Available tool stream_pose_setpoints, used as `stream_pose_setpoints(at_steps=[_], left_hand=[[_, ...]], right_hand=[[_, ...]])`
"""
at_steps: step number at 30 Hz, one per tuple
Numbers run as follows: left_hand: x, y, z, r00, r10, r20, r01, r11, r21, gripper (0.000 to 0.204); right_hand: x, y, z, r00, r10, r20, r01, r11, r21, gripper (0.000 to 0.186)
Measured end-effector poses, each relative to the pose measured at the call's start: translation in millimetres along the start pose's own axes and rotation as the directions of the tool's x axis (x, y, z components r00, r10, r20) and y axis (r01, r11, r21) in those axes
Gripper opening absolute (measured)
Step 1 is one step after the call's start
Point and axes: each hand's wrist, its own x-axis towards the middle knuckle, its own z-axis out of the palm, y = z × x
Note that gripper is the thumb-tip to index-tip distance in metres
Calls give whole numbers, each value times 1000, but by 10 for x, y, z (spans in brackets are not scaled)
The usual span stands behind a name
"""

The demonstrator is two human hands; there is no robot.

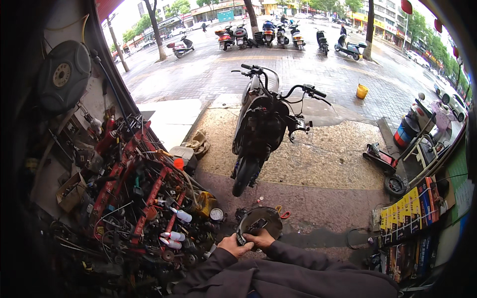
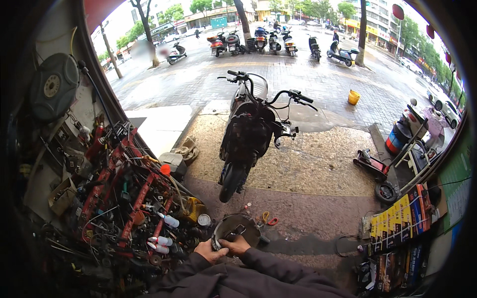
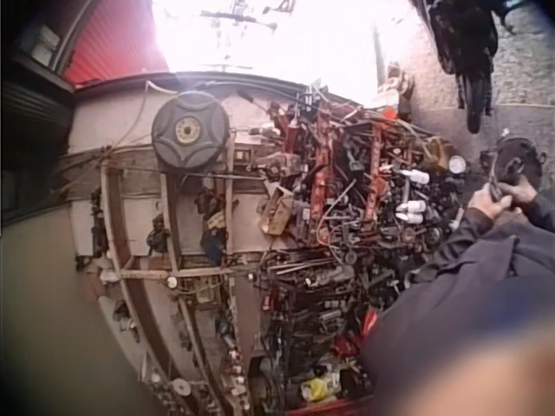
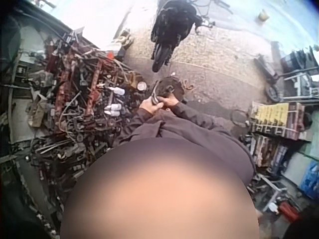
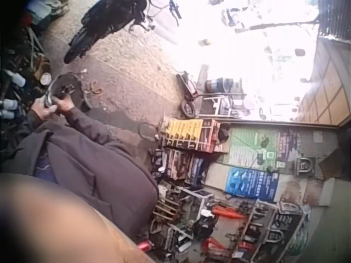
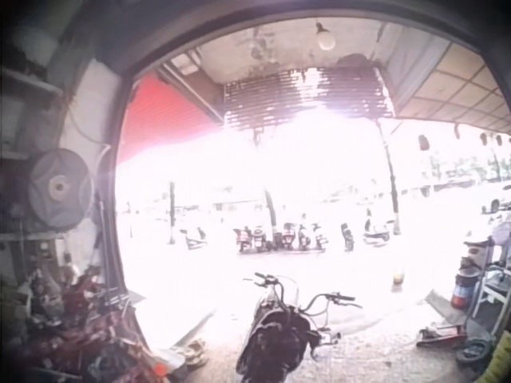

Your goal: The person works on a scooter's front assembly, handling wires and a red connector, then removes and reattaches a metal bracket to the front fairing using a wrench. The person also manipulates a black plastic cover and a cable, inspecting and routing them near the handlebar area.

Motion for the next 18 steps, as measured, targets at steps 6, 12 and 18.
stream_pose_setpoints(at_steps=[6,12,18], left_hand=[[31,243,56,998,56,16,-56,998,9,73],[98,376,149,993,97,61,-101,993,62,67],[83,438,207,994,97,56,-104,984,144,71]], right_hand=[[-159,24,-186,986,-167,-9,166,967,194,33],[-227,41,-223,941,-316,-118,337,879,337,26],[-299,86,-333,974,-210,-89,228,910,347,32]])
